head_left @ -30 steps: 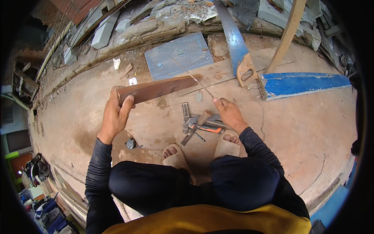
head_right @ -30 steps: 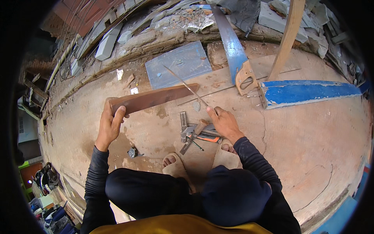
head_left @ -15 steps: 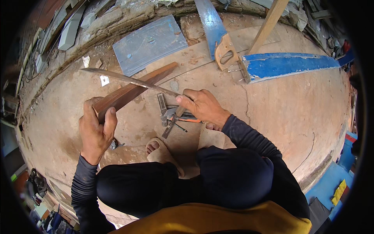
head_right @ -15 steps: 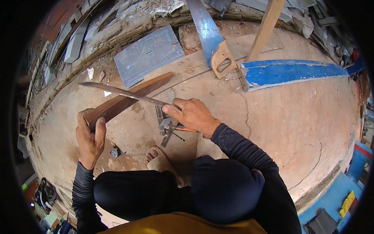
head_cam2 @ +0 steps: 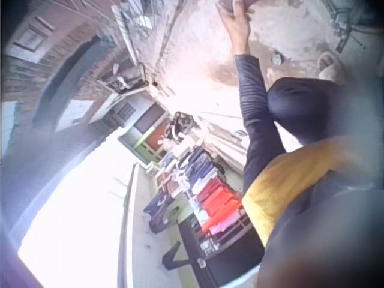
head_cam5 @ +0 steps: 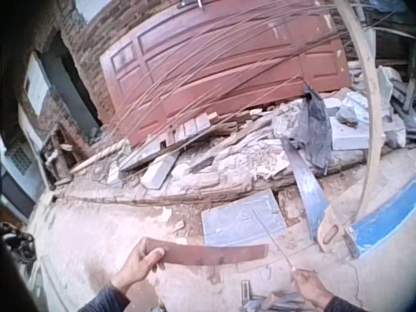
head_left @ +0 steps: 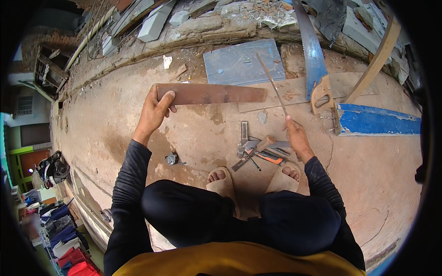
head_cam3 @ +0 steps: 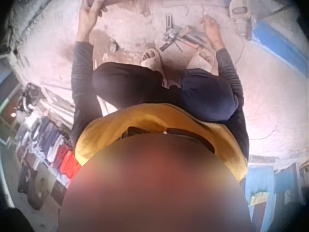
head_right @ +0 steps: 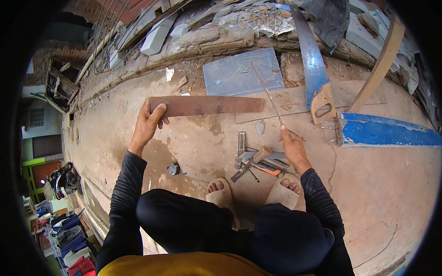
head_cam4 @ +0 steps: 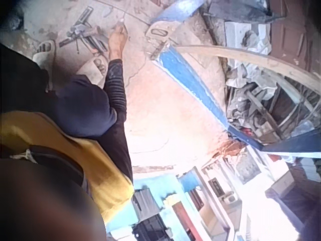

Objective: The person measures a blue-painted wooden beam with a tape measure, then uses a metal file to sharpen the edge of a small metal tool. The person repeatedly files the tool's edge while holding it with the other hand.

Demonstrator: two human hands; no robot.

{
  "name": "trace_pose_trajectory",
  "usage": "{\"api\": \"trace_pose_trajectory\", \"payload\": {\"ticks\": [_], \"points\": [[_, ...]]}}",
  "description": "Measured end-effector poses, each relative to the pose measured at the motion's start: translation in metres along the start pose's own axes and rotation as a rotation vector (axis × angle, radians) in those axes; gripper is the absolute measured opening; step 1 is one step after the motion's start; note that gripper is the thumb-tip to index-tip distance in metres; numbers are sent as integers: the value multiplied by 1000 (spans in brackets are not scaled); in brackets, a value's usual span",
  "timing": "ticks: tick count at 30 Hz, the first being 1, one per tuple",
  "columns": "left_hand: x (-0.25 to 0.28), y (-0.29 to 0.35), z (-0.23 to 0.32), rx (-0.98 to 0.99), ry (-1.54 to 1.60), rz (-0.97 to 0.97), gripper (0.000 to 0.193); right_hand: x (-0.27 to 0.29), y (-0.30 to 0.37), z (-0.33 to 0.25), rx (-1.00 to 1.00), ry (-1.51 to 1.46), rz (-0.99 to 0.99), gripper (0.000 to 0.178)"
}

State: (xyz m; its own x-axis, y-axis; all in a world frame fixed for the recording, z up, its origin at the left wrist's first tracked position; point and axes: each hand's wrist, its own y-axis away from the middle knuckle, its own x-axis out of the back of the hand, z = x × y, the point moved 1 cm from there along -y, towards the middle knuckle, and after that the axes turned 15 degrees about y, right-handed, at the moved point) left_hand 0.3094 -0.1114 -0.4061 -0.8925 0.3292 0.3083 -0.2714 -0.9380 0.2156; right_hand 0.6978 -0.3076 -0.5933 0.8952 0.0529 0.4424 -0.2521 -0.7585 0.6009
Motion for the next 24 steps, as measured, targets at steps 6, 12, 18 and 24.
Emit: {"api": "trace_pose_trajectory", "payload": {"ticks": [6,12,18,24], "points": [[7,9,17,66,-155,-95,40,10,23,4,5,-34,18,73],[-31,30,72,-357,-475,-157,35,37,70,-58,328,157,20,71],[-83,31,105,-702,-465,-154,32,64,121,-126,562,8,13,73],[-96,37,108,-763,-468,-205,33,46,122,-140,476,118,-54,70]]}}
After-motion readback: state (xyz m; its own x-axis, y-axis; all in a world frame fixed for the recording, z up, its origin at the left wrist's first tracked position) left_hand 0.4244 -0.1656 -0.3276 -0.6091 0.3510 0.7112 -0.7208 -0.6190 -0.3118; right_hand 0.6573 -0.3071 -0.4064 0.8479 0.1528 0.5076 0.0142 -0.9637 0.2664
